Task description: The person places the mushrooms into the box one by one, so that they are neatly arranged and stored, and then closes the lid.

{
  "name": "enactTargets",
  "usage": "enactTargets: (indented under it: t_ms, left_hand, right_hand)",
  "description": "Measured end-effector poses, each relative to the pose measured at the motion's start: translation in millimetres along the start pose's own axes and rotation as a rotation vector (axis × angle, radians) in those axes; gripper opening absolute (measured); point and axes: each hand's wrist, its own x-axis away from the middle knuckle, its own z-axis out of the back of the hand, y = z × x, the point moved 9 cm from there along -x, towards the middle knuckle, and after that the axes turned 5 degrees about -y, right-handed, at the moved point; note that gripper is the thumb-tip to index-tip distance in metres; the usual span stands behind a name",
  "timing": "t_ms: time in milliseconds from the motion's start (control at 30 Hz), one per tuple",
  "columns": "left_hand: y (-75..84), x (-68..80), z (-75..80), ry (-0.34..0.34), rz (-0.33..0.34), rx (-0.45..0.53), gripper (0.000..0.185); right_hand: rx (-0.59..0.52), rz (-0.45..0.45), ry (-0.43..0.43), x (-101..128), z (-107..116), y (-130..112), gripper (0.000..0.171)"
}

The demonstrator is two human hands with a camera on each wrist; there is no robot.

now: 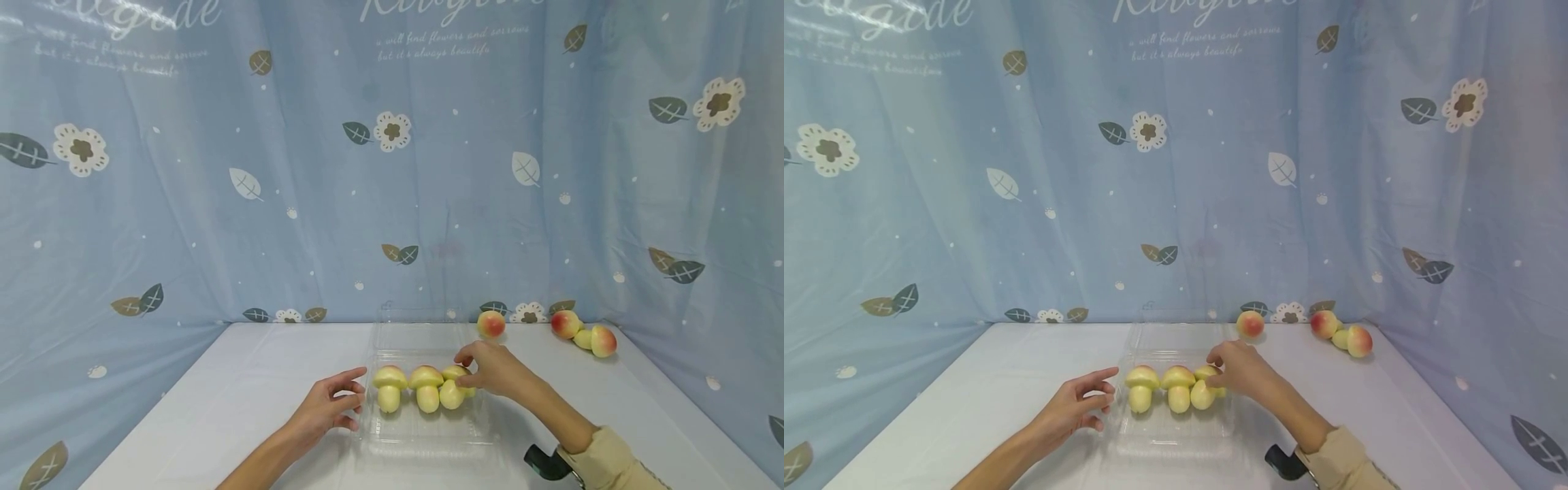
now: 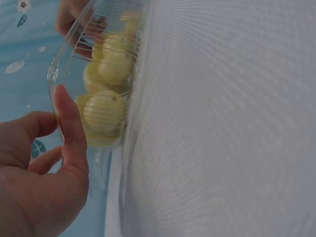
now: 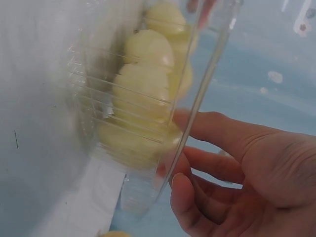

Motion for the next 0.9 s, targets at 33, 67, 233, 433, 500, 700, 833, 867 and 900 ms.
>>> enactTargets:
  t_ms: [33, 67, 233, 433, 500, 700, 833, 867, 900]
  left_hand:
    - [0.1, -0.1, -0.1, 0.000, 0.000, 0.000, 0.061]
    - [-0.2, -0.1, -0.2, 0.001, 0.002, -0.001, 0.061]
    - [-0.7, -0.6, -0.6, 0.001, 0.004, -0.003, 0.061]
    - [-2.0, -1.8, -1.4, -0.008, 0.006, -0.002, 0.062]
    - [-2.4, -1.9, -1.5, -0.009, 0.007, -0.003, 0.062]
    - [-3.3, -2.1, -0.5, -0.003, 0.011, -0.001, 0.062]
    - [-1.9, -2.0, 1.1, 0.010, 0.006, -0.012, 0.061]
    - [-1.4, -1.9, 1.2, 0.010, 0.004, -0.014, 0.061]
    - [-1.3, -1.8, 1.6, 0.011, 0.007, -0.016, 0.061]
  right_hand:
    - [-0.009, -0.001, -0.004, 1.2, 0.6, 0.1, 0.031]
    - [-0.017, -0.003, -0.008, 2.2, 1.0, 0.8, 0.032]
    - [-0.067, -0.005, -0.015, 4.9, 3.7, 6.2, 0.034]
    - [-0.119, 0.007, 0.001, 4.6, 11.5, 16.5, 0.035]
    - [-0.125, 0.025, 0.006, 5.0, 15.2, 19.6, 0.035]
    - [-0.122, 0.038, 0.027, 6.4, 31.2, 34.5, 0.040]
    - [-0.110, 0.025, 0.056, 7.3, 46.5, 45.3, 0.043]
    - [-0.115, 0.024, 0.062, 7.5, 50.0, 48.0, 0.043]
    - [-0.127, 0.025, 0.064, 7.6, 53.0, 50.6, 0.043]
